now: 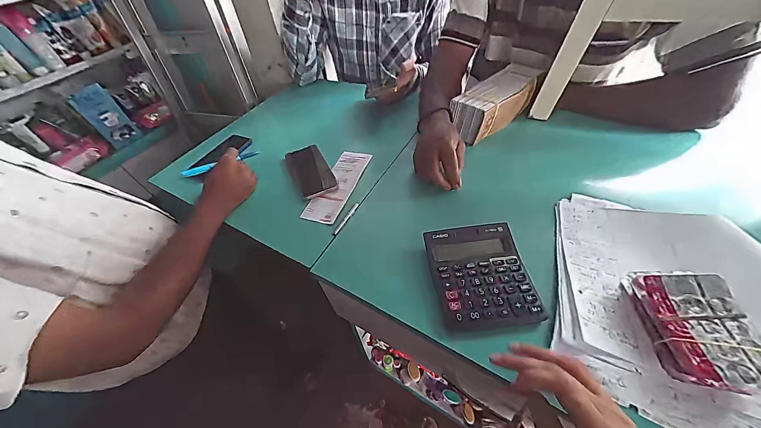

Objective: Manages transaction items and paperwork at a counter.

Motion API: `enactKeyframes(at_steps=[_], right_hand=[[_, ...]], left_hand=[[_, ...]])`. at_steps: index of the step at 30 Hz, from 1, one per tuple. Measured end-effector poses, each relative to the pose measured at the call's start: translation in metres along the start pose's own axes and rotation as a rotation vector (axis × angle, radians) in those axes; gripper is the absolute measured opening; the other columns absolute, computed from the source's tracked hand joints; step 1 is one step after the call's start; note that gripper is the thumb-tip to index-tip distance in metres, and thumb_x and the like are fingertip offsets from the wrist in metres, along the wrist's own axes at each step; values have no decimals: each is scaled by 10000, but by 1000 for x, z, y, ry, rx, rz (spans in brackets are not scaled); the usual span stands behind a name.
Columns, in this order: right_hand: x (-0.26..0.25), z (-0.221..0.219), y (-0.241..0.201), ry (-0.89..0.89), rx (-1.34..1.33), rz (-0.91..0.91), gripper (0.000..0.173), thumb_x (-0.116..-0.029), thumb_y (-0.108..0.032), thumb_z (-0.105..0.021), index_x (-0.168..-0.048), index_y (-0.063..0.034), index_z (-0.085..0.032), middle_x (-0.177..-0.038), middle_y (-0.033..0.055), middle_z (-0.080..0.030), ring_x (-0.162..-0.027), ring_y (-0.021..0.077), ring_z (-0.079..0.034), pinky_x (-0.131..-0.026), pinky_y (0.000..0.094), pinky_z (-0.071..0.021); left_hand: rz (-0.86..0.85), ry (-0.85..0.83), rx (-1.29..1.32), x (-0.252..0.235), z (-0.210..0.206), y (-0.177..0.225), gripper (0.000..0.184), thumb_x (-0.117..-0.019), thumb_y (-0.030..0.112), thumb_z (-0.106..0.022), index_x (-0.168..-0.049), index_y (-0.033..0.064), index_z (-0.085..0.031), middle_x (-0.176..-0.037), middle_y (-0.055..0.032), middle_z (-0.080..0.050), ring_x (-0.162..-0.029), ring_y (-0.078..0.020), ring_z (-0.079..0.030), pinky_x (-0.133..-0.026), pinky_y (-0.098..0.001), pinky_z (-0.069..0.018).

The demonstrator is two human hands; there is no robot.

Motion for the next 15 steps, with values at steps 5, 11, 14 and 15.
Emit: enactKeyframes(at_steps=[5,11,14,15], right_hand=[[-46,-30,14,114,321,117,190,-1060,-172,-341,-985,-176,-516,-1183,-19,-739,-1275,193,-563,-1082,371,-319],[-54,-38,14,21,466,49,231,-1014,-153,-350,-924,-194,-559,-1089,-28,-763,-1219,233,-600,-1045,433,-332],[-56,-28,14,22,350,-25,222,-1045,-184,-356,-968,-197,-564,-1148,-53,-747,-1301,208,-554,-1108,435,-314],[-55,-21,13,46,309,-77,216,-1065,-207,-359,-981,-192,-557,-1179,-51,-735,-1338,196,-529,-1144,432,-308]], left_hand=[[-479,272,-307,-89,-20,41,338,-1088,272,-424,-1150,-32,-557,-863,-80,-698,-770,-15,-654,-716,-157,-528],[-887,-71,-233,-154,-7,79,174,-1095,198,-440,-1127,55,-535,-962,-106,-693,-818,-101,-702,-760,-199,-575],[-802,-51,-136,-175,6,100,276,-1099,292,-418,-1142,58,-557,-915,-68,-722,-639,-26,-625,-584,-161,-508],[-747,-58,-87,-181,11,107,293,-1097,298,-422,-1148,43,-557,-921,-45,-727,-618,13,-595,-558,-138,-480]])
Point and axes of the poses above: each hand's wrist, its own x-axis away from the middle knuckle, its own z-axis out of the back of the hand, y = z × x, the point moved 1 cm from there along -x, towards the middle knuckle
